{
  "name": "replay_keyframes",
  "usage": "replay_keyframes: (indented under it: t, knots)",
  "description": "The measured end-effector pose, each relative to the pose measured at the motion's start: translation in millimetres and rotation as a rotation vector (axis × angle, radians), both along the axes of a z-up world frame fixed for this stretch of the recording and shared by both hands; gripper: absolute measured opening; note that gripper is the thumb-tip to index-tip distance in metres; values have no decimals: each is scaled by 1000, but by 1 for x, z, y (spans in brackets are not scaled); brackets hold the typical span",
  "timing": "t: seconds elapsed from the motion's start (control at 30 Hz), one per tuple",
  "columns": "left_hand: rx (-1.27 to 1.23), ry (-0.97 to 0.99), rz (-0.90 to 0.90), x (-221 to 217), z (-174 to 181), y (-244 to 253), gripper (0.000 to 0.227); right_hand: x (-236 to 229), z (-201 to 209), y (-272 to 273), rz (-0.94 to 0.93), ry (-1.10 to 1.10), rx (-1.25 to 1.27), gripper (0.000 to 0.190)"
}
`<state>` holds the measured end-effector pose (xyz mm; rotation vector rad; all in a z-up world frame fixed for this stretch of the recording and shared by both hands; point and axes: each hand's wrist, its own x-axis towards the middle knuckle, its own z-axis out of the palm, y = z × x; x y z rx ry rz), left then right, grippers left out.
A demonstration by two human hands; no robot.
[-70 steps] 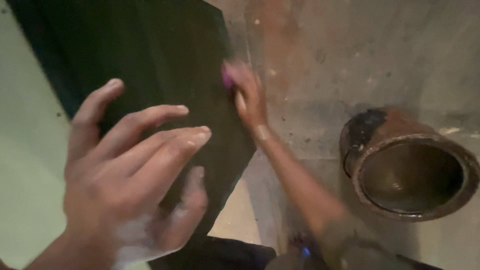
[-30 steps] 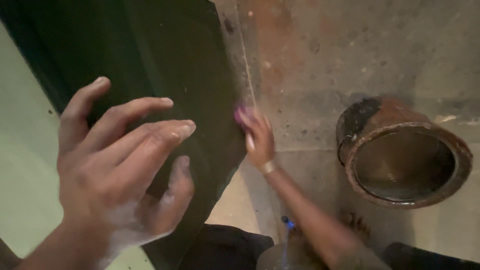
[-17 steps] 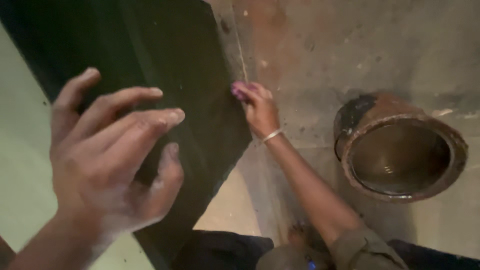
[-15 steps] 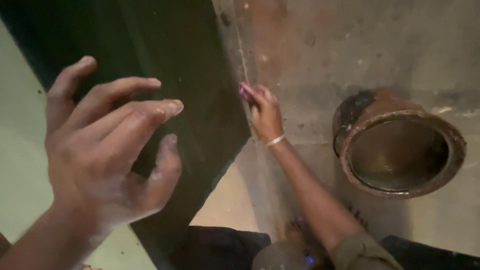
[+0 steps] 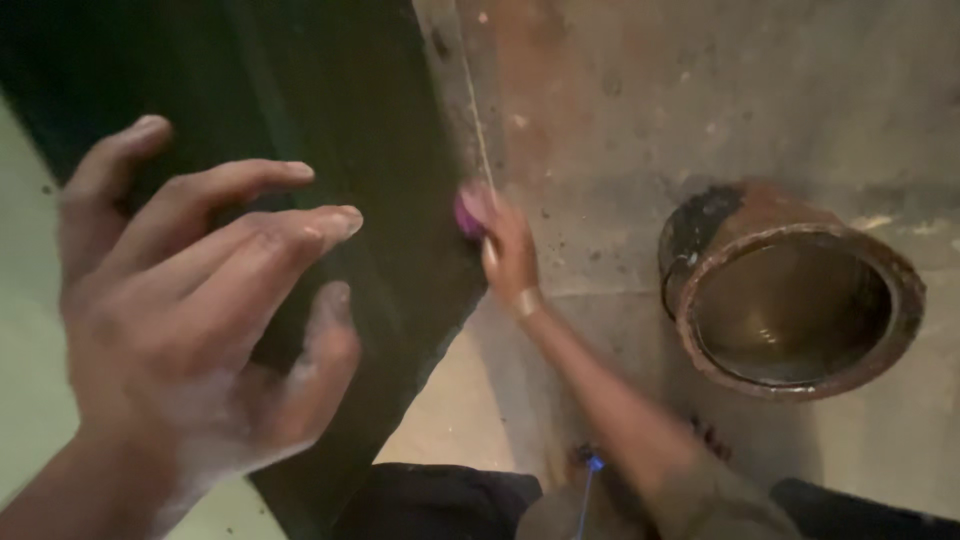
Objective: The person applies dark green paint to wooden furniture pieces using a purple cloth. They wipe the paint onto small rectangular frames and a larger cabinet door, covering edges and flat surfaces.
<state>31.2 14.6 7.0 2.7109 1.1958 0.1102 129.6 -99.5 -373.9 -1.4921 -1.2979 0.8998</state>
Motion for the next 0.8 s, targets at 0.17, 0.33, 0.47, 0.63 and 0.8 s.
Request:
replay_keyframes:
  t: [0.17, 0.33, 0.47, 0.63, 0.8]
  knots:
    - [-46, -35, 16, -5, 0, 2, 26, -17, -97, 223, -81, -68, 76, 40]
    - [-40, -70, 17, -11, 2, 2, 25, -6, -93, 261, 46, -90, 0, 35]
    - [-37, -88, 20, -8, 7, 2, 24, -6, -28, 73, 50, -62, 64, 66]
    - [-68, -43, 13, -19, 1, -8, 17, -17, 47, -69, -86, -6, -285, 59]
    - [-40, -118, 10, -19, 0, -10, 21, -45, 203, -92, -197, 845, -419, 29]
